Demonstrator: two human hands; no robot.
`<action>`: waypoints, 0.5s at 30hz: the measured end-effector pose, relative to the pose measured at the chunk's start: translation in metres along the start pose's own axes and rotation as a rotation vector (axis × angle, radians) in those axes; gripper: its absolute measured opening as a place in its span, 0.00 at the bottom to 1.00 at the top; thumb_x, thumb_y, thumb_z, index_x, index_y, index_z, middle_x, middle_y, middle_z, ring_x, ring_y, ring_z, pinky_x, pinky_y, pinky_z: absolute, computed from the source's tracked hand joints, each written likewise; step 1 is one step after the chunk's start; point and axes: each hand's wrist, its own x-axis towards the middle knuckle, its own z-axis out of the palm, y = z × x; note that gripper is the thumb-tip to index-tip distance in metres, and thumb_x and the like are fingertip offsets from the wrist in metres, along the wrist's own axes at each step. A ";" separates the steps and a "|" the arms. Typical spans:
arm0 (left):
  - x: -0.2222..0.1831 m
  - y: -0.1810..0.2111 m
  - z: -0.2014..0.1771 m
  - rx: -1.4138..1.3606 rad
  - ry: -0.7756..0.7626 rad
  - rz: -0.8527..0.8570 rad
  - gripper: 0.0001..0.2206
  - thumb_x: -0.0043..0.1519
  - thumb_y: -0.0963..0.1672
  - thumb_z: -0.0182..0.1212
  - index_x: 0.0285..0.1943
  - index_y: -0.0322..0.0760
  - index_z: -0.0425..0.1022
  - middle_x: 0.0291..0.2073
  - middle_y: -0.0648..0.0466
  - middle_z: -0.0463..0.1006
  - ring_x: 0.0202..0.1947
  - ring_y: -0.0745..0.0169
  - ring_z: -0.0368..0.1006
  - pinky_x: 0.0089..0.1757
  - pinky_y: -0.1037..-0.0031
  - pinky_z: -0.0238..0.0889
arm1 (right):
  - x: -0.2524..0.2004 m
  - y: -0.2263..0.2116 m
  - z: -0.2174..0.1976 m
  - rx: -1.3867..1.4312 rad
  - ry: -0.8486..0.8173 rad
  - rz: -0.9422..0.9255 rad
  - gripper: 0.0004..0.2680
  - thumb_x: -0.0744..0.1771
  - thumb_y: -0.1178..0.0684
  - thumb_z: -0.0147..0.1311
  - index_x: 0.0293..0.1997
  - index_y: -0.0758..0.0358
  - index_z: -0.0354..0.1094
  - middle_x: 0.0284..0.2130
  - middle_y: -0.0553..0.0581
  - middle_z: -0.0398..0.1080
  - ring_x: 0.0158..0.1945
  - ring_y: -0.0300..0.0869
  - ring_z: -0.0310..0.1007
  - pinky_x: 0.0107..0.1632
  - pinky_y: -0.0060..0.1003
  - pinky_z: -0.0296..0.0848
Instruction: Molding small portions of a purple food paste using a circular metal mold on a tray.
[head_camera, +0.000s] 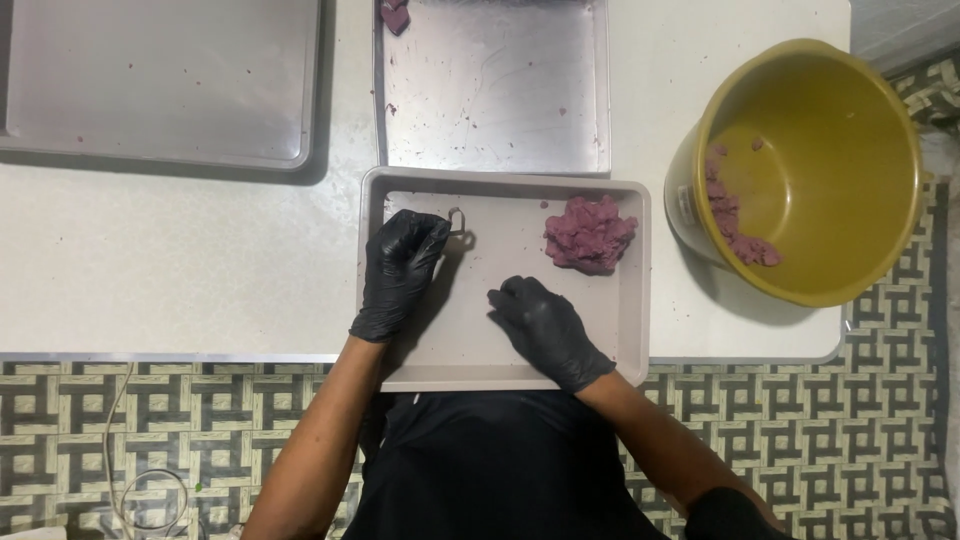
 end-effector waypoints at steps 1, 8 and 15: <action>0.000 0.000 -0.001 0.000 0.001 0.001 0.03 0.64 0.39 0.68 0.36 0.37 0.82 0.25 0.45 0.79 0.32 0.40 0.78 0.37 0.62 0.72 | -0.001 0.001 0.002 0.000 0.001 -0.001 0.07 0.67 0.53 0.60 0.48 0.52 0.78 0.40 0.54 0.77 0.42 0.46 0.79 0.42 0.41 0.81; -0.005 -0.005 -0.002 0.009 -0.079 0.002 0.04 0.64 0.39 0.67 0.36 0.37 0.82 0.25 0.45 0.79 0.32 0.39 0.78 0.39 0.60 0.72 | -0.019 0.006 -0.035 0.010 0.010 0.041 0.04 0.66 0.54 0.60 0.41 0.54 0.79 0.36 0.57 0.77 0.40 0.53 0.79 0.40 0.45 0.81; -0.001 0.021 -0.007 0.128 -0.185 0.033 0.08 0.65 0.39 0.64 0.32 0.35 0.80 0.23 0.44 0.78 0.31 0.38 0.77 0.38 0.62 0.71 | -0.030 0.040 -0.080 0.144 0.599 0.188 0.05 0.67 0.57 0.63 0.46 0.56 0.79 0.40 0.56 0.76 0.45 0.50 0.79 0.45 0.39 0.79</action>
